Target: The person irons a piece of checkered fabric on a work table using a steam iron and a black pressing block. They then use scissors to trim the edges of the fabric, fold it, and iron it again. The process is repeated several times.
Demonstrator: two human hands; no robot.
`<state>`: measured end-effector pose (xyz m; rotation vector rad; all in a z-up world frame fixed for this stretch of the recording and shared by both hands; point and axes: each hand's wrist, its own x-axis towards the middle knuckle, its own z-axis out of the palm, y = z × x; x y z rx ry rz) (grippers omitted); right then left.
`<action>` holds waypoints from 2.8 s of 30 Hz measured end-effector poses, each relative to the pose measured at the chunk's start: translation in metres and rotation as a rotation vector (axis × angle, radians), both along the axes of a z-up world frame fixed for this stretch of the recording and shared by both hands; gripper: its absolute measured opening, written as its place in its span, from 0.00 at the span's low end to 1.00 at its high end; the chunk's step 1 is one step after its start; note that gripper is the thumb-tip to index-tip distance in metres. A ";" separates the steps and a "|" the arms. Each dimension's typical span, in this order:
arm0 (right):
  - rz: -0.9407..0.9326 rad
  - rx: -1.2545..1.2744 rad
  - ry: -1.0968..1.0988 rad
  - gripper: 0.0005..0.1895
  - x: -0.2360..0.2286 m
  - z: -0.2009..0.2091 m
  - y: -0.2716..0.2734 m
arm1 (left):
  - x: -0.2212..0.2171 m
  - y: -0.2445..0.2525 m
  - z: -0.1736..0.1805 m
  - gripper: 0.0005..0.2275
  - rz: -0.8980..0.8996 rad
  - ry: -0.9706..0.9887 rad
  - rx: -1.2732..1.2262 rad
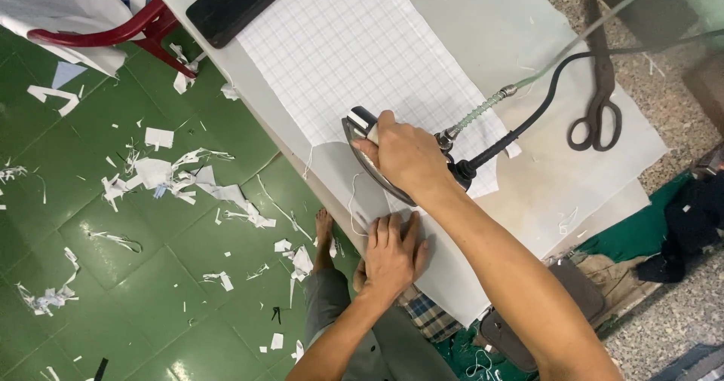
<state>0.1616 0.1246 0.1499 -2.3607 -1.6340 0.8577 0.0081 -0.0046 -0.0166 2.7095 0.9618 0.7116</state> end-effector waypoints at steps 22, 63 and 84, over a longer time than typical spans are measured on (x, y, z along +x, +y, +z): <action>-0.536 -0.202 0.079 0.27 -0.029 0.027 -0.040 | -0.050 0.375 0.050 0.23 -0.066 -0.059 0.274; -1.449 -0.309 -0.959 0.31 -0.079 -0.107 -0.313 | 0.175 0.126 0.031 0.26 -1.452 0.063 0.227; -0.823 0.102 -1.036 0.21 0.242 -0.211 -0.142 | 0.095 0.369 0.047 0.27 -1.071 0.447 -0.117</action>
